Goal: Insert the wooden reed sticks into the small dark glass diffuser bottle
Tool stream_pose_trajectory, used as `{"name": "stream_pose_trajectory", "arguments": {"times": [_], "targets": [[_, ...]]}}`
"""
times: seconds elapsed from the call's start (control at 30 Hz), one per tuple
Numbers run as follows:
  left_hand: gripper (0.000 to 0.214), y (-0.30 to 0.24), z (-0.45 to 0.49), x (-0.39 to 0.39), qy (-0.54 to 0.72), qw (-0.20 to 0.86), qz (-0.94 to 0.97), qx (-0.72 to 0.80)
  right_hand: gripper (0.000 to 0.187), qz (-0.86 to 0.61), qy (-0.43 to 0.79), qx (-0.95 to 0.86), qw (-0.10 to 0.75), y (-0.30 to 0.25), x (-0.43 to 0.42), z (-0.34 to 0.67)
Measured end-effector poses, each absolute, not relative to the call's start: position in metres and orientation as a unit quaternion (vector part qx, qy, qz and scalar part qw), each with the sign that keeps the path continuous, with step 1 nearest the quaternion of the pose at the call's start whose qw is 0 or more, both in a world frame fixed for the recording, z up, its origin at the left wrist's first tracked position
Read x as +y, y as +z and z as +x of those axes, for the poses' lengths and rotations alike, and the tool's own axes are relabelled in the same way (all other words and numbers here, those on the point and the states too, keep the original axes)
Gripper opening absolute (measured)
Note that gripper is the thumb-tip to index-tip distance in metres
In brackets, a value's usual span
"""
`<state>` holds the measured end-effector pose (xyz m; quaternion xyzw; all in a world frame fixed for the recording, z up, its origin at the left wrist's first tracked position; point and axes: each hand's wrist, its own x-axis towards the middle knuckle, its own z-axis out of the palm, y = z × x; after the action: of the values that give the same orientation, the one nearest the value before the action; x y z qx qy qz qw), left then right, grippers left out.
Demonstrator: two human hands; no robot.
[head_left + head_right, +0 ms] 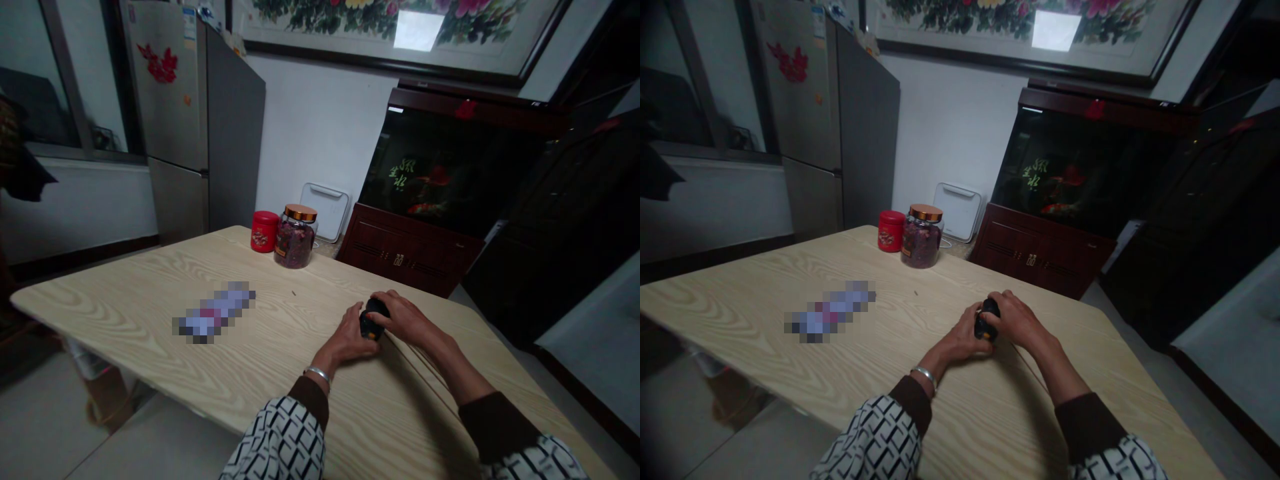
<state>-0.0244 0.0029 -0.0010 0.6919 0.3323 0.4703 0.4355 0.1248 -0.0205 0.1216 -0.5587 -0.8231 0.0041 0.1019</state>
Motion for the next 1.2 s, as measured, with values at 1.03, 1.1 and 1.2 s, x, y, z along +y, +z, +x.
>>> {"name": "stream_pose_trajectory", "arguments": {"times": [1.03,1.1,1.2], "targets": [[0.085,0.236,-0.088,-0.101,0.349,0.672,0.653,0.027,0.079,-0.195,0.608,-0.631,0.440,0.262,-0.153,0.114],[0.089,0.239,-0.090,-0.097,0.348,0.674,0.650,0.035,0.081,-0.169,0.617,-0.635,0.432,0.264,-0.154,0.116],[0.090,0.220,-0.092,-0.089,0.354,0.691,0.629,0.038,0.082,-0.158,0.638,-0.617,0.433,0.242,-0.153,0.123]]}}
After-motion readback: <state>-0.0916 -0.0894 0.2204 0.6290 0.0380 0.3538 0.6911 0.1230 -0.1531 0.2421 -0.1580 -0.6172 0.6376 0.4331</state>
